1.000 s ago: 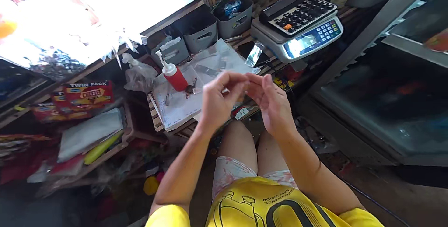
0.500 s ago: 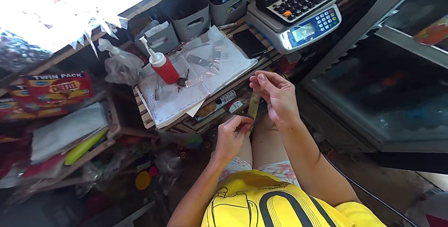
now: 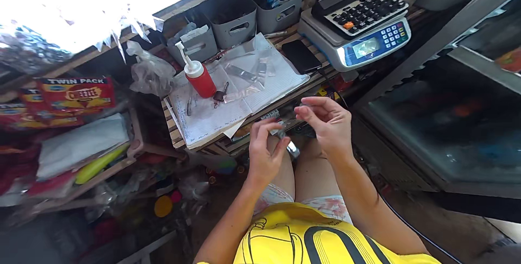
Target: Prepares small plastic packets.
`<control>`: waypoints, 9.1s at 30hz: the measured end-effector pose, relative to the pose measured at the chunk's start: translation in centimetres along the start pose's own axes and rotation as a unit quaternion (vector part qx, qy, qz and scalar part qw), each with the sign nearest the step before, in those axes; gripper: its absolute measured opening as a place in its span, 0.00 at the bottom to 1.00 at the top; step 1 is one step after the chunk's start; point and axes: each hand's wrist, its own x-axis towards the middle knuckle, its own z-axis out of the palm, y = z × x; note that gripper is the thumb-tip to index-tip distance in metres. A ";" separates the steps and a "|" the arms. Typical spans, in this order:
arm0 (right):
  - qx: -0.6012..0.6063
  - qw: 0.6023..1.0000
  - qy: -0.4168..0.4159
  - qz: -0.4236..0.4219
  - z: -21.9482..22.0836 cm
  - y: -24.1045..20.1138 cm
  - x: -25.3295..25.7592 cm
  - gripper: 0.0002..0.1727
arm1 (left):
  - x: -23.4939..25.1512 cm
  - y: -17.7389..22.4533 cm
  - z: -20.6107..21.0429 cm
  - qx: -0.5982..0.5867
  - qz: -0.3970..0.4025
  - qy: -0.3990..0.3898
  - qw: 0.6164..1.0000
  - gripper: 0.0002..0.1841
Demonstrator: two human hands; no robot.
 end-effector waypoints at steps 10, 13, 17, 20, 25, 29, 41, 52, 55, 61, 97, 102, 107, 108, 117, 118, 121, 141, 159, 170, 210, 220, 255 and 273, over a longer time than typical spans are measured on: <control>-0.045 0.995 -0.081 -0.035 0.2 3.6 -4.3 0.06 | 2.2 1.7 0.6 -0.185 -0.106 0.061 0.975 0.05; -0.051 0.995 -0.082 -0.038 0.7 3.6 -5.7 0.11 | 1.4 1.6 1.0 -0.191 -0.101 0.074 0.974 0.05; 0.016 0.994 -0.105 -0.012 0.8 3.6 -6.3 0.08 | 0.9 1.4 0.3 -0.140 -0.065 0.075 0.985 0.05; 0.032 0.996 -0.075 0.041 0.7 3.0 -6.0 0.10 | 0.6 1.0 -0.4 -0.082 -0.017 0.040 0.996 0.05; -0.118 0.982 -0.144 -0.023 -0.2 2.7 -5.6 0.21 | 0.3 1.0 -0.6 -0.024 0.024 0.001 0.999 0.06; -0.041 0.996 -0.078 -0.008 -0.1 2.7 -5.7 0.08 | 0.1 0.4 0.5 -0.111 -0.006 -0.025 0.993 0.20; 0.105 0.991 0.066 0.049 -0.7 1.3 -2.7 0.09 | -1.8 0.3 -0.9 0.087 0.011 -0.095 0.992 0.13; 0.105 0.989 -0.028 0.104 0.6 -1.0 -0.9 0.09 | 13.8 -3.9 -13.8 0.263 -0.168 0.185 0.932 0.51; 0.066 0.993 -0.039 0.087 0.4 -1.7 -1.0 0.12 | 14.6 -4.0 -14.2 0.280 -0.129 0.153 0.939 0.41; 0.067 0.994 -0.051 0.075 -0.2 -2.7 -0.8 0.10 | 12.6 1.0 -11.7 0.261 0.129 0.028 0.956 0.37; 0.052 0.986 -0.128 0.097 -0.4 -4.8 -0.7 0.12 | 14.2 8.3 -7.7 0.406 0.452 -0.183 0.773 0.23; 0.040 0.962 -0.269 0.028 -1.8 -5.6 0.5 0.29 | 16.5 10.2 -8.8 0.412 0.486 -0.191 0.747 0.21; 0.013 0.963 -0.263 -0.052 -1.4 -6.1 1.0 0.34 | 17.8 12.9 -9.3 0.420 0.544 -0.205 0.697 0.24; 0.005 0.962 -0.261 -0.073 -1.3 -6.1 1.1 0.34 | 17.9 13.5 -9.4 0.427 0.553 -0.207 0.685 0.24; 0.012 0.953 -0.247 -0.175 -0.4 -5.8 2.0 0.30 | 18.4 16.3 -10.1 0.463 0.607 -0.210 0.611 0.22; 0.014 0.953 -0.245 -0.178 -0.3 -5.8 2.0 0.30 | 18.5 16.5 -10.2 0.464 0.608 -0.211 0.609 0.22; 0.018 0.954 -0.239 -0.182 -0.1 -5.9 2.0 0.30 | 18.5 16.7 -10.1 0.454 0.617 -0.208 0.608 0.21; -0.008 0.952 -0.237 -0.194 -0.5 -5.9 2.1 0.29 | 18.5 16.5 -9.7 0.440 0.624 -0.184 0.619 0.19; -0.009 0.952 -0.239 -0.193 -0.7 -5.8 2.2 0.30 | 18.5 16.3 -9.5 0.440 0.618 -0.175 0.627 0.20; -0.019 0.955 -0.236 -0.179 -0.9 -6.0 2.1 0.32 | 18.8 15.9 -9.4 0.435 0.611 -0.176 0.637 0.20; -0.010 0.978 -0.195 -0.076 1.4 0.3 2.7 0.29 | 16.5 -0.7 -14.1 0.006 -0.134 0.029 0.991 0.40; -0.055 0.987 -0.141 -0.050 0.6 0.3 2.3 0.28 | 14.4 -2.5 -12.9 0.146 -0.058 0.240 0.958 0.45; -0.098 0.980 -0.085 -0.152 -0.2 -1.7 1.6 0.28 | 11.6 6.5 -1.8 0.005 0.072 -0.044 0.996 0.04; -0.076 0.985 -0.106 -0.114 -0.2 -0.1 1.3 0.29 | 11.8 6.8 -1.8 0.026 0.040 -0.026 0.999 0.03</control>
